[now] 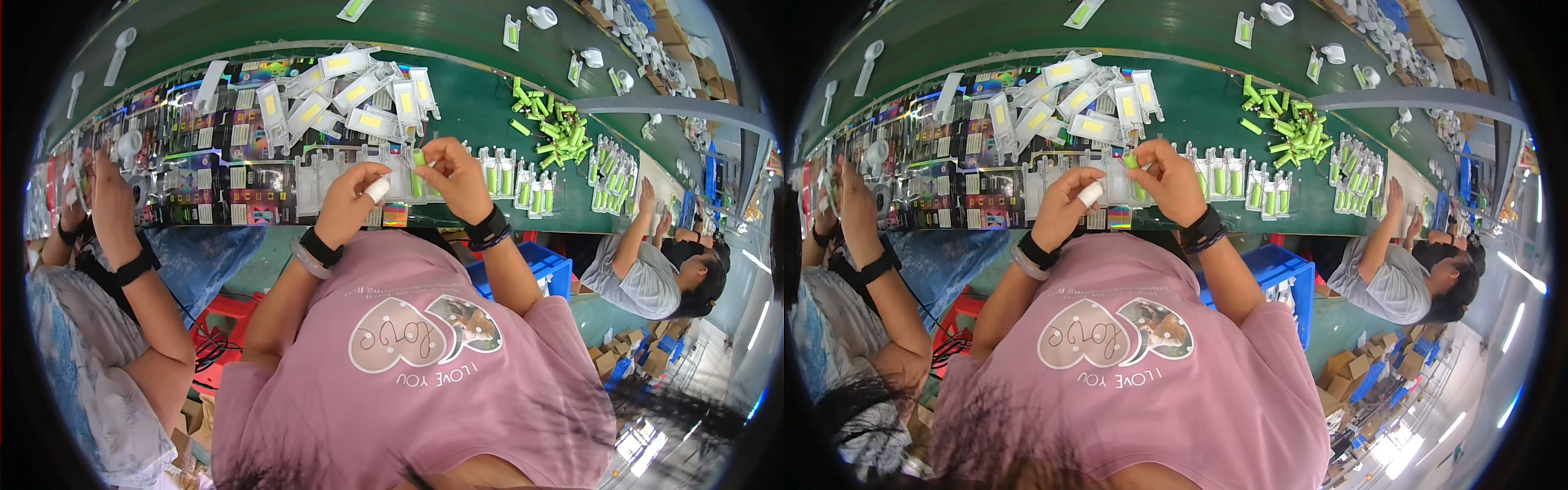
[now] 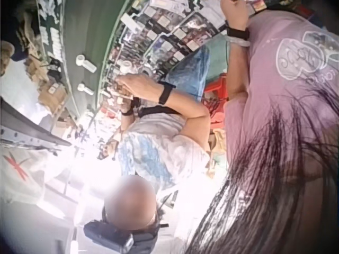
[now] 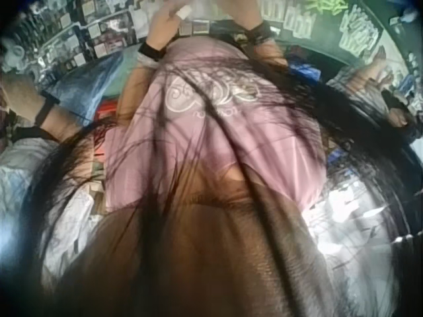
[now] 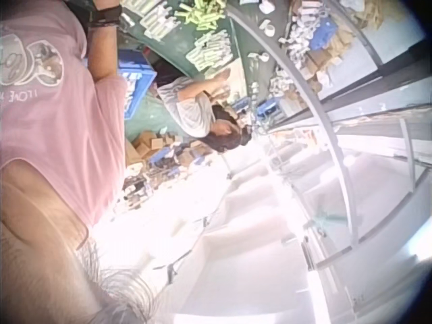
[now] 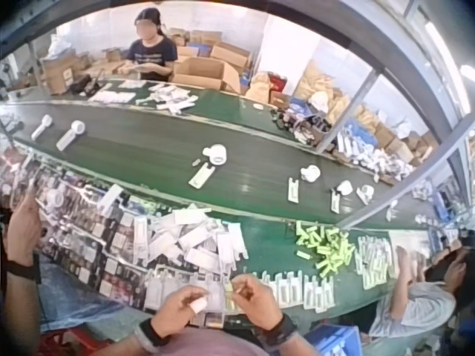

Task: Manually assemble and sort electronic product components on an assembly line.

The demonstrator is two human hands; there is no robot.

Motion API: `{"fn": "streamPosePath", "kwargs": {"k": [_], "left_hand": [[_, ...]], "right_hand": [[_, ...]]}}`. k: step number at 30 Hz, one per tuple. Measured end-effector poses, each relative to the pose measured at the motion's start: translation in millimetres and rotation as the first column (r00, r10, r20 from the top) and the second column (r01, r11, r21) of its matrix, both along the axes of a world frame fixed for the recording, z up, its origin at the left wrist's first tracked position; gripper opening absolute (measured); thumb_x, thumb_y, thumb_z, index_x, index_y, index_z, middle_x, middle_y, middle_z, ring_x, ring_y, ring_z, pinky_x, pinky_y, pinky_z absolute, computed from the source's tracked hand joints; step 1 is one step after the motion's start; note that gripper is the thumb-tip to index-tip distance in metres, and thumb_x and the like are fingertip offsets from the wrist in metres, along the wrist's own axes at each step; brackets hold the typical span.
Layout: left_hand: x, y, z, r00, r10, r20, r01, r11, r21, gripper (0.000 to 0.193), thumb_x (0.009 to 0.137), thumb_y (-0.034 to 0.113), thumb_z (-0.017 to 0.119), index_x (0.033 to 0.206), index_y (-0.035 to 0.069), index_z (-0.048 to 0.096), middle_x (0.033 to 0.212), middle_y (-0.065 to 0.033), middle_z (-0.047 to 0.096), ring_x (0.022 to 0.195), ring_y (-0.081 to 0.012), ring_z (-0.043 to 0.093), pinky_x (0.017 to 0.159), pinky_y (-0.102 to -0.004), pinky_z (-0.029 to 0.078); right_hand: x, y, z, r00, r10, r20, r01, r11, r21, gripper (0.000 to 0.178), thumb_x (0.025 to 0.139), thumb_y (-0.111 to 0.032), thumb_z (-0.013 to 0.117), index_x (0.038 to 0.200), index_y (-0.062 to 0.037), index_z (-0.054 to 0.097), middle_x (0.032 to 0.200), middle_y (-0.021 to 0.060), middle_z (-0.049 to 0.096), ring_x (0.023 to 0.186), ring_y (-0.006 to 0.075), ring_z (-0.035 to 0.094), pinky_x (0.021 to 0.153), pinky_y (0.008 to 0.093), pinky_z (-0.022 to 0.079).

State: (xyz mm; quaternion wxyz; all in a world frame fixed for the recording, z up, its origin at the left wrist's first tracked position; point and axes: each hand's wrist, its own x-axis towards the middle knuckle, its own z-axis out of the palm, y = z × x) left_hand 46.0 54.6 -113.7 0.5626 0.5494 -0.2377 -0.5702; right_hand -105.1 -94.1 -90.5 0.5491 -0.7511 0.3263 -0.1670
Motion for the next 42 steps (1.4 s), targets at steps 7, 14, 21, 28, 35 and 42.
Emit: {"fn": "streamPosePath", "kwargs": {"k": [7, 14, 21, 28, 35, 42], "left_hand": [[12.4, 12.4, -20.2, 0.992, 0.064, 0.112, -0.076, 0.991, 0.109, 0.021, 0.090, 0.004, 0.052, 0.109, 0.004, 0.058, 0.092, -0.0024, 0.060, 0.075, -0.0077, 0.056, 0.063, -0.0213, 0.047], [7.6, 17.6, -31.3, 0.990, 0.040, 0.138, -0.052, 0.995, 0.084, 0.020, 0.091, 0.008, 0.052, 0.110, 0.007, 0.059, 0.089, 0.0000, 0.060, 0.071, -0.0056, 0.054, 0.060, -0.0192, 0.045], [9.3, 18.4, -30.1, 0.989, 0.018, 0.144, -0.032, 0.995, 0.095, 0.019, 0.091, 0.010, 0.053, 0.109, 0.007, 0.059, 0.090, 0.0001, 0.061, 0.071, -0.0053, 0.054, 0.060, -0.0188, 0.044], [7.7, 16.8, -31.6, 0.989, 0.014, 0.149, -0.030, 0.994, 0.103, 0.019, 0.091, 0.010, 0.053, 0.109, 0.006, 0.059, 0.091, -0.0004, 0.062, 0.071, -0.0061, 0.055, 0.059, -0.0193, 0.044], [3.8, 4.7, -22.6, 0.420, -0.093, 0.903, 0.352, 0.934, -0.067, 0.034, 0.077, 0.002, 0.058, 0.111, 0.006, 0.058, 0.108, -0.0095, 0.060, 0.099, -0.0279, 0.054, 0.086, -0.0393, 0.045], [5.0, 1.3, -26.8, 0.302, -0.112, 0.947, 0.399, 0.917, -0.018, 0.055, 0.065, 0.000, 0.059, 0.120, 0.008, 0.054, 0.116, -0.0068, 0.056, 0.110, -0.0277, 0.047, 0.090, -0.0399, 0.041]], "right_hand": [[1.0, 24.5, -31.9, 0.993, 0.091, -0.078, -0.031, 0.824, 0.566, 0.029, 0.078, -0.004, 0.072, 0.100, 0.0013, 0.052, 0.074, 0.0035, 0.059, 0.065, 0.0061, 0.057, 0.056, 0.0227, 0.047], [18.6, 28.7, -41.6, 0.909, 0.093, -0.406, -0.160, 0.978, -0.135, 0.031, 0.075, -0.015, 0.071, 0.095, -0.0015, 0.052, 0.071, 0.0176, 0.063, 0.067, 0.0316, 0.065, 0.059, 0.0392, 0.050], [25.6, 24.9, -52.7, 0.871, 0.048, -0.489, -0.159, 0.969, -0.189, 0.034, 0.073, -0.019, 0.071, 0.094, -0.0030, 0.050, 0.072, 0.0193, 0.063, 0.071, 0.0388, 0.063, 0.063, 0.0466, 0.050], [28.0, 27.5, -56.1, 0.878, 0.017, -0.478, -0.173, 0.943, -0.284, 0.037, 0.073, -0.021, 0.074, 0.095, -0.0030, 0.051, 0.073, 0.0167, 0.065, 0.070, 0.0351, 0.064, 0.060, 0.0409, 0.050], [23.0, 33.9, -50.9, 0.868, 0.027, -0.496, -0.172, 0.953, -0.250, 0.035, 0.073, -0.016, 0.072, 0.096, -0.0019, 0.049, 0.076, 0.0218, 0.063, 0.074, 0.0398, 0.063, 0.064, 0.0472, 0.050], [-3.9, 18.3, -9.9, 0.955, 0.119, -0.273, -0.139, 0.989, -0.054, 0.022, 0.084, -0.012, 0.060, 0.101, 0.0015, 0.063, 0.081, 0.0140, 0.067, 0.067, 0.0274, 0.065, 0.059, 0.0362, 0.051]]}}
